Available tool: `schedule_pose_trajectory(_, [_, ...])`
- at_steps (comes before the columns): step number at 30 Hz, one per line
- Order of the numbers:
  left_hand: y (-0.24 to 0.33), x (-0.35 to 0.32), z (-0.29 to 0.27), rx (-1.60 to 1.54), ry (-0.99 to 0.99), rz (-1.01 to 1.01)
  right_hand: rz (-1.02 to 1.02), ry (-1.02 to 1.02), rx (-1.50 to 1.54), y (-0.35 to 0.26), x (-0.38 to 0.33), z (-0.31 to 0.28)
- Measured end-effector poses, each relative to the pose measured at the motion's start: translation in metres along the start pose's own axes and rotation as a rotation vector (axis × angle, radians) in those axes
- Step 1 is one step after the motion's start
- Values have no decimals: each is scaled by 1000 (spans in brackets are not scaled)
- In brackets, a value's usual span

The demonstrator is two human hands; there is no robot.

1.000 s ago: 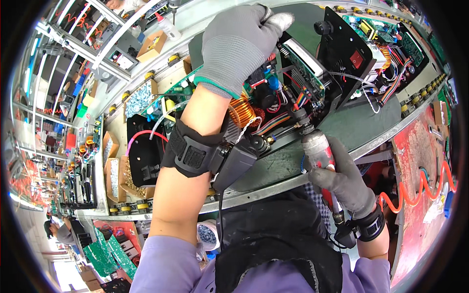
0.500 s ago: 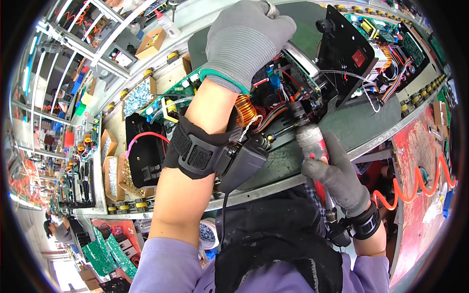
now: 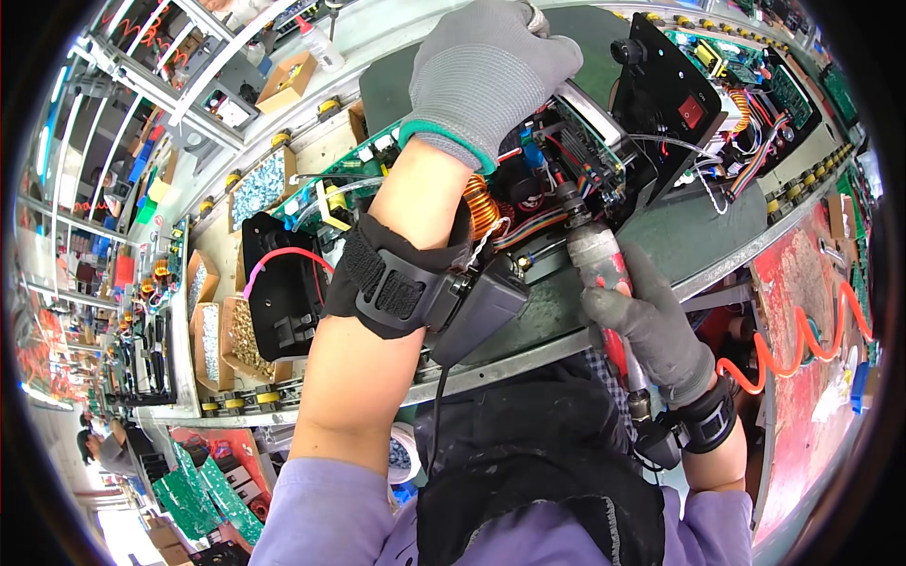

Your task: Assembling components and wiring for a power inverter on a production line.

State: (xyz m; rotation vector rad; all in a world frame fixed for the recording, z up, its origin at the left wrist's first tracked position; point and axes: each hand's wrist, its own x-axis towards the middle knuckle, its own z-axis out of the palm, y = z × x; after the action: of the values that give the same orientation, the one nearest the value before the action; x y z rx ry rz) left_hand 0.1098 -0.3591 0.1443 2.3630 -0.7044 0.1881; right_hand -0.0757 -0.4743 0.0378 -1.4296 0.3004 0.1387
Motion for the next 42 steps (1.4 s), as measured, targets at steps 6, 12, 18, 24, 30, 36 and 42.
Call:
schedule_pose_trajectory(6, [-12, 2, 2, 11, 80, 93, 46, -9, -101, -13, -3, -3])
schedule_pose_trajectory(12, [-10, -2, -4, 6, 56, 44, 128, -69, -18, -35, -2, -3])
schedule_pose_trajectory(18, [-21, 4, 0, -17, 44, 115, 216, -67, -123, -45, 5, 3])
schedule_pose_trajectory(24, [-17, -3, -3, -4, 69, 102, 84, -73, -120, -36, 2, 5])
schedule_pose_trajectory(30, [-28, 6, 5, 33, 83, 85, 68, -92, -180, -29, 1, 2])
schedule_pose_trajectory(36, [-35, -72, -16, -877, 146, 147, -143, -86, -246, 5, -21, -16])
schedule_pose_trajectory(42, [-30, -178, 35, -1336, -335, -723, 113, -99, -53, 7, -73, -26])
